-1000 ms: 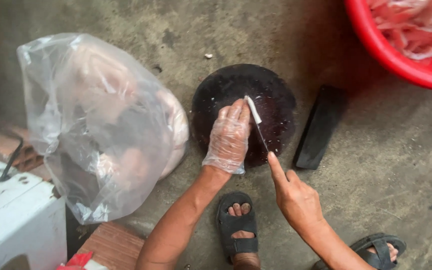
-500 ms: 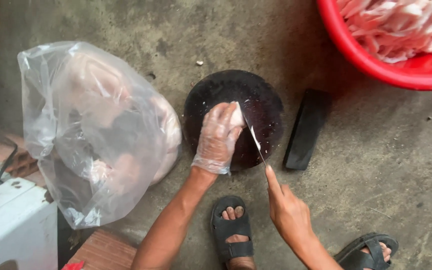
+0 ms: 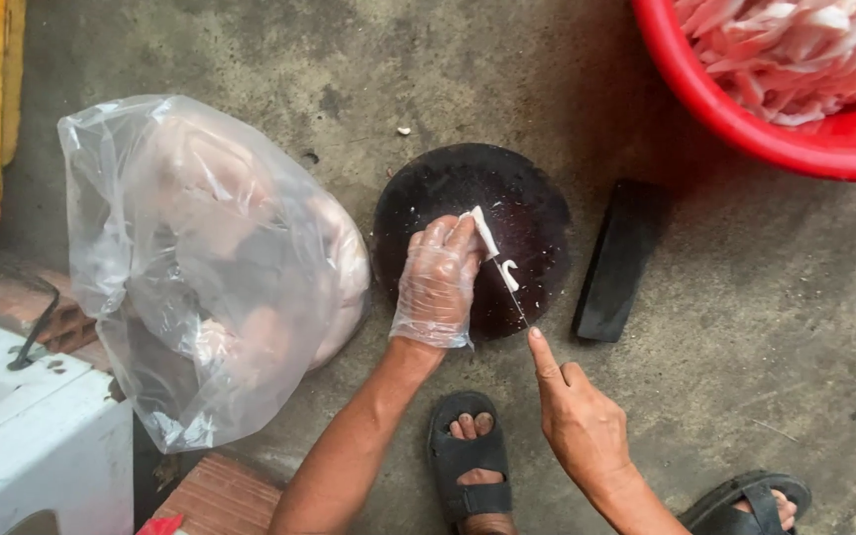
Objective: Slicing meat into thin strips using a knife on a wooden cutting board.
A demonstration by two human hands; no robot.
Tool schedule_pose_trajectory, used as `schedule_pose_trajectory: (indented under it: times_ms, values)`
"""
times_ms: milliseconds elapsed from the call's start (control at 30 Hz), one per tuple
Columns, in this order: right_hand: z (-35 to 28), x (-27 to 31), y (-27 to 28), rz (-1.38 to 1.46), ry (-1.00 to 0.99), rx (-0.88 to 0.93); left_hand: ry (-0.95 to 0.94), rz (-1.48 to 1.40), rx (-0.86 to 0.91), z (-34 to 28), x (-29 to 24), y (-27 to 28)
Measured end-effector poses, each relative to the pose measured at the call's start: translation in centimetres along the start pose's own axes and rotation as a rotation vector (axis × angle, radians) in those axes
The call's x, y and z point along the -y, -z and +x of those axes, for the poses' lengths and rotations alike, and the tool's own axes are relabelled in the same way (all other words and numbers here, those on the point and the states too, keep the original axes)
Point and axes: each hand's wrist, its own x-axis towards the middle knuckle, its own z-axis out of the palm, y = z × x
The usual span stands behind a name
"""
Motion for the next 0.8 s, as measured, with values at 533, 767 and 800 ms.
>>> schedule_pose_trajectory:
  times_ms: [533,767,800]
  values:
    - [3.7,-0.5,1.2,-0.012,0.164,-0.075,-0.139,0.106,-0.028,1.3,0.6,0.2]
    - [9.2,2.5,2.2,0.036,0.198,-0.323,-0.061,0.032,-0.049,0.3,2.0,-2.2]
    - [8.9,2.4,1.7,0.109,0.185,-0.317,-0.037,-0.029,-0.042,0.1,2.1,-2.2]
